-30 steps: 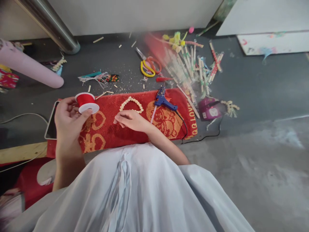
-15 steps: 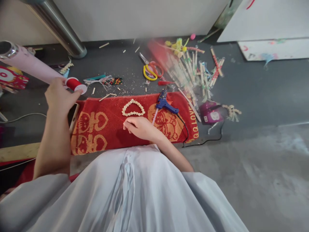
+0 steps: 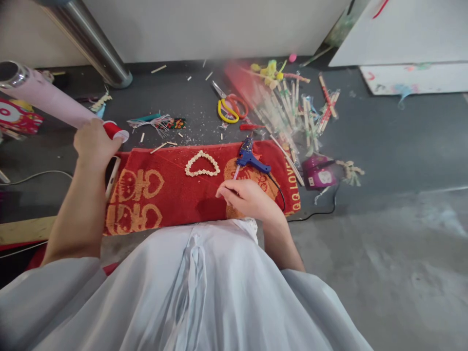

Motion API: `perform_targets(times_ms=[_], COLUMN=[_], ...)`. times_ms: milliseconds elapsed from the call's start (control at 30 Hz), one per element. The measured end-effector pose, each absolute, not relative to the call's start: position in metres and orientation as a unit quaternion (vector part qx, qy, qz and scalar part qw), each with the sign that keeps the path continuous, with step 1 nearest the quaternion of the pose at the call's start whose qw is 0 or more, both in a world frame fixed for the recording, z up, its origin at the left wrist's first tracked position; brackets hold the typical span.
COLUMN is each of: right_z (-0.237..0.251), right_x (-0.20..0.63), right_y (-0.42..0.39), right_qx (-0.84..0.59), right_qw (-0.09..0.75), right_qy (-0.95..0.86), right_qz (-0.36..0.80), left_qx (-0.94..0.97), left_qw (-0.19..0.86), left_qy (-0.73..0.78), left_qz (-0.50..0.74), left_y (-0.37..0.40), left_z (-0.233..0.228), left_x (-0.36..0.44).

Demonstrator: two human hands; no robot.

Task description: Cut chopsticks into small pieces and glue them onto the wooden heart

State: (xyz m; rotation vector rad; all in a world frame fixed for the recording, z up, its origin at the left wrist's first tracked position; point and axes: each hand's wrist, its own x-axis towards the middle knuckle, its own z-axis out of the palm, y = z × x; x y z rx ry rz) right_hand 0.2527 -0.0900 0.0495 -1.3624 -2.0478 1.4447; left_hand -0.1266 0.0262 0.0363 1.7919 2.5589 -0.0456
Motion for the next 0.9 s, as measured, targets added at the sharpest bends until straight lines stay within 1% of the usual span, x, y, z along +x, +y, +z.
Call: perform_targets(times_ms=[200,300,367,433,467,533,600,667,733,900], right_z=[0.051,0.048,0.046,0.045,0.045,0.045,0.047,0.047,0.047,0.042], right_x=[0.269,0.269,0.266,0.26,0.256,0.248,0.239,0.234,0.232,0.245], right_y=[-0.09,-0.089,-0.088,-0.086,-0.085,-0.083,-0.082,-0.081,-0.081,-0.083], right_qx=[-0.517,-0.522,-0.521,-0.515,-0.51,-0.501,-0.495,-0.492,-0.497,-0.512], right_qw=[0.184,0.189,0.191,0.192,0.192,0.192,0.193,0.192,0.187,0.202], right_qy=[-0.688,-0.685,-0.685,-0.689,-0.692,-0.703,-0.72,-0.736,-0.743,-0.72], right_qz=[0.475,0.471,0.472,0.473,0.473,0.467,0.447,0.423,0.407,0.423], left_qx=[0.571,0.564,0.583,0.656,0.705,0.803,0.856,0.875,0.872,0.857], left_qw=[0.025,0.008,-0.019,-0.018,0.003,0.077,0.166,0.242,0.287,0.321], left_qy=[0.82,0.825,0.811,0.745,0.69,0.555,0.451,0.383,0.366,0.377], left_qz=[-0.019,-0.011,0.028,0.118,0.164,0.203,0.19,0.171,0.153,0.143], left_y=[0.025,0.015,0.003,-0.014,-0.023,-0.041,-0.054,-0.061,-0.06,-0.04], left_z=[0.037,0.044,0.051,0.057,0.058,0.058,0.054,0.049,0.045,0.04], left_x=[-0.129,-0.119,-0.103,-0.077,-0.062,-0.029,0.001,0.023,0.033,0.023])
